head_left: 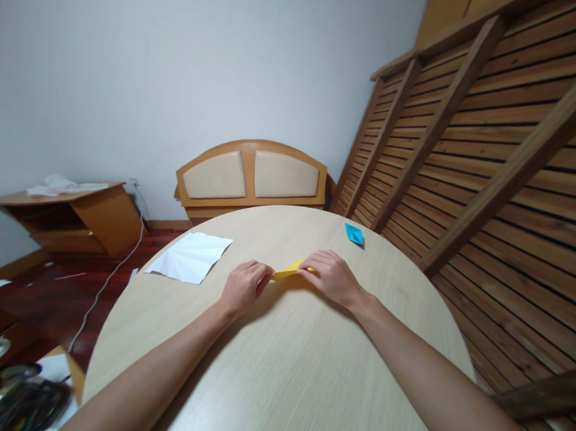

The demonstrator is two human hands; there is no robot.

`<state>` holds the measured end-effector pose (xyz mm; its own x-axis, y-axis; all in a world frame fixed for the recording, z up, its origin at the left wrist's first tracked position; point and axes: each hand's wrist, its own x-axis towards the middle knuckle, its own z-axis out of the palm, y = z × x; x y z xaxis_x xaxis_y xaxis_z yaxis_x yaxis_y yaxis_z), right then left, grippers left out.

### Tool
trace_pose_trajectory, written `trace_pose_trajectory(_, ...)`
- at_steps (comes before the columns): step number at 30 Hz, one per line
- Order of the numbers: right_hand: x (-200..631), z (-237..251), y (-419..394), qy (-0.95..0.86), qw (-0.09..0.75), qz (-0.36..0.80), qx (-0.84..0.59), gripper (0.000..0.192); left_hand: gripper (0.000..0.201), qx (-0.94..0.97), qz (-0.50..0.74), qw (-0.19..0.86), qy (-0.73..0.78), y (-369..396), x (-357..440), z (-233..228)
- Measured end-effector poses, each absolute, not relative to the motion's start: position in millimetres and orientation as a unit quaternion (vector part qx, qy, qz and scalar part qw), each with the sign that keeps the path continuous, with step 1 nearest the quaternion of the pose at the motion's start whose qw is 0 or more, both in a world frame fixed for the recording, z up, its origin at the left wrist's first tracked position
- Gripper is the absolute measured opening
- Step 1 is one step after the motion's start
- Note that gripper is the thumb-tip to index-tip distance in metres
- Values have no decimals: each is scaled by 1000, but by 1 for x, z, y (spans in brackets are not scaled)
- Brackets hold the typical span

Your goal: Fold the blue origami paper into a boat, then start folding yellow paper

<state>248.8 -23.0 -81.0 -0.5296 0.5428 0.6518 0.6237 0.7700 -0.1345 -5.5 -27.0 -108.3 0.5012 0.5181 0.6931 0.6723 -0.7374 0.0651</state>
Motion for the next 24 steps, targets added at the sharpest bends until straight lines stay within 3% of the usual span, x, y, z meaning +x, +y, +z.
trace_pose_trajectory(24,250,-82,-25,-886,349,-10,-305,15,13,-854,-396,91,-325,-27,-11,-106)
